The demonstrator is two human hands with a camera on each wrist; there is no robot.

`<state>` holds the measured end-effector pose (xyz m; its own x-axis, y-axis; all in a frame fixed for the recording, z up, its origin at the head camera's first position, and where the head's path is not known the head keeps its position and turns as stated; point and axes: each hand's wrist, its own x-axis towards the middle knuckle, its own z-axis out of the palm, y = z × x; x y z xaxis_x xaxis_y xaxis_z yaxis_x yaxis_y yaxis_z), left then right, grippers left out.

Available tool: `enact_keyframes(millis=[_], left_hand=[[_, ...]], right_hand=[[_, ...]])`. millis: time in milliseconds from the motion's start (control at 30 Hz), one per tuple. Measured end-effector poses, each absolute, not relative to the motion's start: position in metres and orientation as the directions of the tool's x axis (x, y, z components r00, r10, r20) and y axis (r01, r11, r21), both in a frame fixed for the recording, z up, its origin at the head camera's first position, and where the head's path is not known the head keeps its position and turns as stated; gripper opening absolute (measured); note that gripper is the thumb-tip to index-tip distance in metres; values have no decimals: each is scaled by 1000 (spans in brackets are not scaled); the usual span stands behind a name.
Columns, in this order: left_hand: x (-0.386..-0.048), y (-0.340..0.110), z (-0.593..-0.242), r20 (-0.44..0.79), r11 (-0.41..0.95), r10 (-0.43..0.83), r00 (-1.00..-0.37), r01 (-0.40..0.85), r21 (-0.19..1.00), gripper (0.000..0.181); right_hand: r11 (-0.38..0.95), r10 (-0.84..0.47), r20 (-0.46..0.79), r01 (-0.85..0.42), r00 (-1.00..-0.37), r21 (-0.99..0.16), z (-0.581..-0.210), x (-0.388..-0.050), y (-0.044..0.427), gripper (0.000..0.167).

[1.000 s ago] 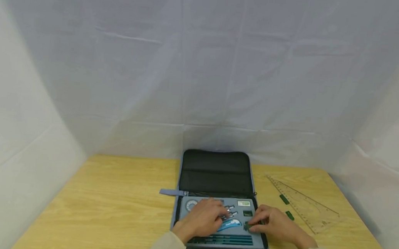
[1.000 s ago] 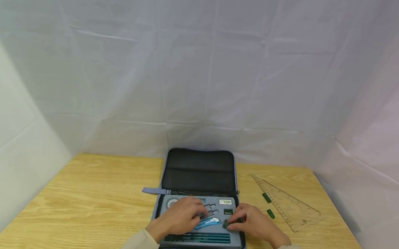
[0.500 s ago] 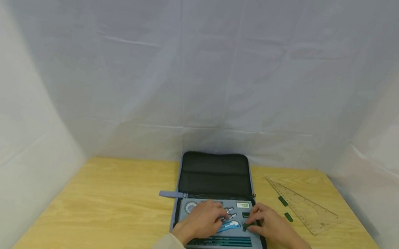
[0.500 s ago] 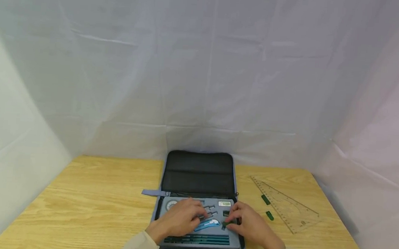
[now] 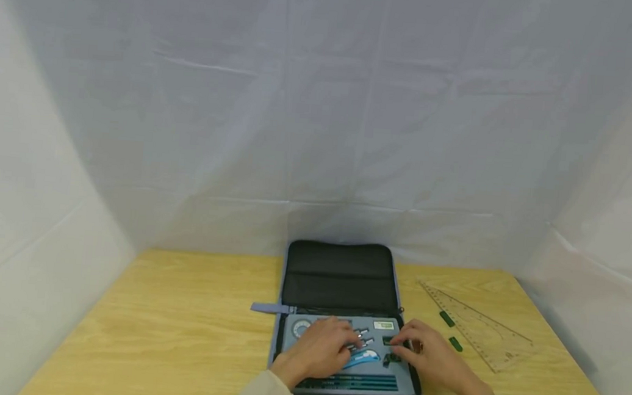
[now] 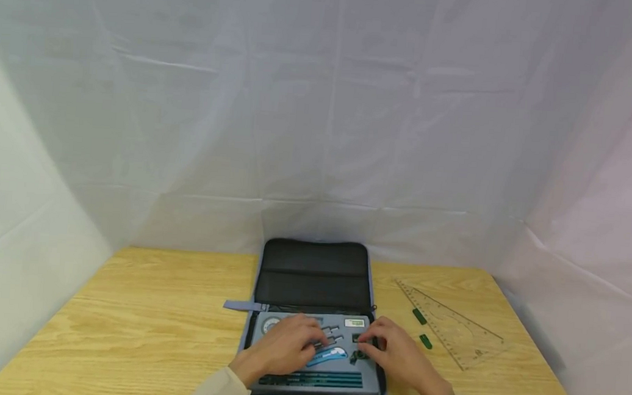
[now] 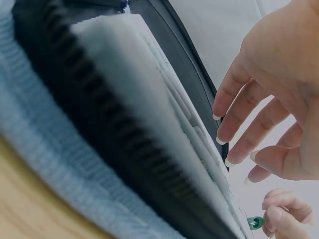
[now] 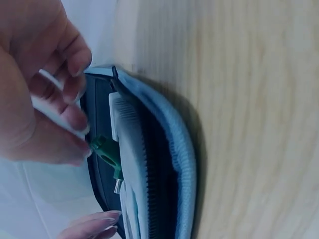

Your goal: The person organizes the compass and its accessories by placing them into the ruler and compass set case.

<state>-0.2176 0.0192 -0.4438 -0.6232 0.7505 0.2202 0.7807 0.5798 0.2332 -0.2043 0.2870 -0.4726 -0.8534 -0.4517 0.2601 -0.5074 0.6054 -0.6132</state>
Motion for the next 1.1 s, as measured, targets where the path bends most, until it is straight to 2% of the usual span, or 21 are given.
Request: enact_keyframes(millis=[133, 433, 600, 867, 1100], left_hand=[[-217, 17, -445, 235, 572, 753, -614, 788, 225, 29], [-215, 14, -446, 240, 583, 741, -627, 778, 234, 29], [-215, 15, -446, 222, 597, 737, -639, 768, 231, 29], [-214, 14, -446, 227, 588, 737, -637, 770, 248, 28], [-213, 14, -445, 241, 589, 735, -634, 773, 237, 28]], right_hand=[[672, -408, 230, -461, -883, -579, -470, -207, 284, 19], [769, -343, 80, -329, -936, -549, -460, -204, 277, 7], [752, -348, 51, -311, -936, -581, -458, -206, 278, 8], [679, -424, 68, -366, -903, -636, -464, -211, 280, 12], [633, -420, 100, -370, -902, -680, -471, -211, 285, 11]])
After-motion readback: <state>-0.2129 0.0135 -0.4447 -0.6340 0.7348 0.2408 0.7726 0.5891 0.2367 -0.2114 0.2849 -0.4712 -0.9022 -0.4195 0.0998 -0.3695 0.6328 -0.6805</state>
